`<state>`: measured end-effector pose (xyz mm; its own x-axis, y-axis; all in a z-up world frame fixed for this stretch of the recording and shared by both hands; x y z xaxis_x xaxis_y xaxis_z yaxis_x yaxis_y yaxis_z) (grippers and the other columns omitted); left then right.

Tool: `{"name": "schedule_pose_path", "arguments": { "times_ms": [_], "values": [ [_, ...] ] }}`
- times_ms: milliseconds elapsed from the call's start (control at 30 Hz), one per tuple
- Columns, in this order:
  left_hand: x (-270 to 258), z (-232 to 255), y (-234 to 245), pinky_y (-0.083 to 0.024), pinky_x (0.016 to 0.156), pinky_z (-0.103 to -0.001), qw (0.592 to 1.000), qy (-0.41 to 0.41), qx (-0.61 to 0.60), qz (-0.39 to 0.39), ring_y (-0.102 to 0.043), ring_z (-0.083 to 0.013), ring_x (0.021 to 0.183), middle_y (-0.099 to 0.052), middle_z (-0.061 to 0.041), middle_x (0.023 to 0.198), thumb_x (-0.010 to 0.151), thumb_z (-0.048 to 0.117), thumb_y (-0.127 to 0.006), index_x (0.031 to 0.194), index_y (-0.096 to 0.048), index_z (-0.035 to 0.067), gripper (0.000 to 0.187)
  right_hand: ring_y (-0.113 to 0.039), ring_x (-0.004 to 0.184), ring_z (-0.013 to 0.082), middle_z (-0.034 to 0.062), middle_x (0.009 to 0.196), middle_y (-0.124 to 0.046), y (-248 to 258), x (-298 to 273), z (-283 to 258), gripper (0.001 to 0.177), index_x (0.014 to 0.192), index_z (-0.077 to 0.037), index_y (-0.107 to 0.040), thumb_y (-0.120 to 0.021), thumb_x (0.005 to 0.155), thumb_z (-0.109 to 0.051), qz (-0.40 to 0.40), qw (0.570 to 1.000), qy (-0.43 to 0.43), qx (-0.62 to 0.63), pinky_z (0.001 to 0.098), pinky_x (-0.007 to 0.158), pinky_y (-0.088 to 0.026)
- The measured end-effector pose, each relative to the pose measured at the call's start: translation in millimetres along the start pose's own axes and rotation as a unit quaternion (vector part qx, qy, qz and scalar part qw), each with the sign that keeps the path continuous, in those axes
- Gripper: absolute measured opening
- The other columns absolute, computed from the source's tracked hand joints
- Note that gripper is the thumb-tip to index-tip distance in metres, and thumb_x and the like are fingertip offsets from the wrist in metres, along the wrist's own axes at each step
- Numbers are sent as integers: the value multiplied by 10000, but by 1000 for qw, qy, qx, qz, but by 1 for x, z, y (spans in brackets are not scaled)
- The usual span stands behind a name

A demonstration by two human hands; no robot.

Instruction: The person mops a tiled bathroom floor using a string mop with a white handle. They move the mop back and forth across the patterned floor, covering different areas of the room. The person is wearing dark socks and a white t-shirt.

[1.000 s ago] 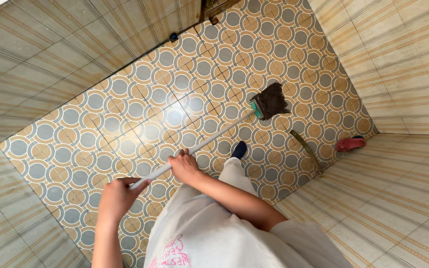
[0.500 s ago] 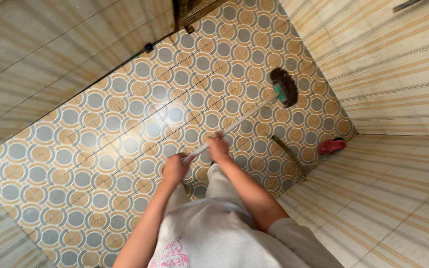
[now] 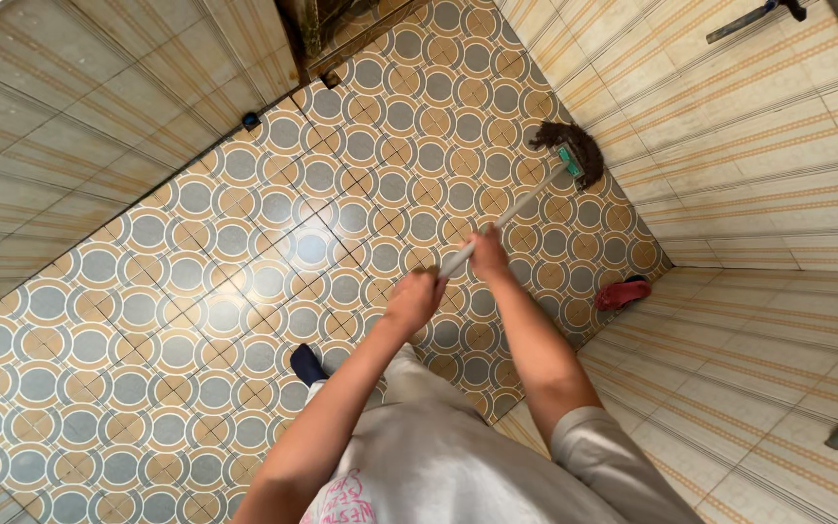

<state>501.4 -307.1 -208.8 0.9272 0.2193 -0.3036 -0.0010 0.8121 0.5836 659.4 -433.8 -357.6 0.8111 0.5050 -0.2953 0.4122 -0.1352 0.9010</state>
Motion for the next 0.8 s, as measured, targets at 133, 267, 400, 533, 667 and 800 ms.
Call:
{"name": "schedule_pose_path", "arguments": {
  "times_ms": [133, 267, 400, 533, 667, 800],
  "values": [
    [-51, -35, 20, -543, 713, -531, 998, -5, -34, 51, -679, -450, 751, -690, -247, 829, 976, 286, -625, 1029, -709, 42, 263, -582, 1281, 485, 354, 1694, -174, -49, -36, -25, 284, 1132, -102, -650, -560, 1033, -352, -116, 989, -69, 62, 444, 957, -605],
    [-115, -77, 79, -522, 601, -467, 990, 93, -61, 90, -659, -371, 602, -686, -201, 694, 951, 281, -670, 1022, -774, 62, 253, -486, 1324, 538, 389, 1529, -309, -59, -66, -110, 237, 1121, -112, -695, -686, 937, -261, -78, 997, 6, 21, 478, 988, -540],
    [-181, -92, 176, -488, 509, -355, 969, 155, -90, 167, -619, -196, 462, -699, -129, 597, 881, 275, -708, 1026, -803, 95, 249, -522, 1239, 561, 492, 1311, -449, -37, -101, -220, 272, 1134, -98, -726, -748, 904, -242, -13, 993, 100, 62, 503, 926, -546],
    [-255, -92, 274, -473, 515, -312, 938, 135, -87, 308, -582, -152, 479, -702, -93, 634, 859, 237, -720, 920, -795, 70, 192, -656, 1040, 501, 285, 984, -710, -21, -140, -331, 202, 1123, -134, -749, -706, 928, -169, -15, 978, 174, 115, 529, 858, -563],
    [-333, -100, 345, -489, 570, -313, 899, 147, -30, 411, -624, -159, 527, -698, -82, 656, 934, 270, -692, 829, -752, 57, 244, -698, 862, 463, 275, 892, -677, -6, -191, -437, 224, 1046, -82, -718, -750, 855, -195, -39, 963, 240, 116, 524, 765, -573],
    [-400, -123, 375, -493, 598, -365, 884, 267, 55, 379, -633, -256, 534, -686, -124, 665, 1036, 390, -699, 832, -756, 31, 417, -677, 815, 486, 296, 857, -680, -8, -247, -509, 170, 1048, -169, -774, -735, 885, -200, -62, 946, 293, 120, 539, 740, -558]
  ]
}}
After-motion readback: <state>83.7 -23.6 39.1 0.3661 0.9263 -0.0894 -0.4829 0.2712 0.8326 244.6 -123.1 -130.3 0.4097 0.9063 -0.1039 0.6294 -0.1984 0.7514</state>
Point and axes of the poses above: each hand's wrist, its own x-axis towards the middle knuckle, its own y-axis out of the back of the hand, z = x × y, the point moved 10 cm from there along x, towards the middle knuckle
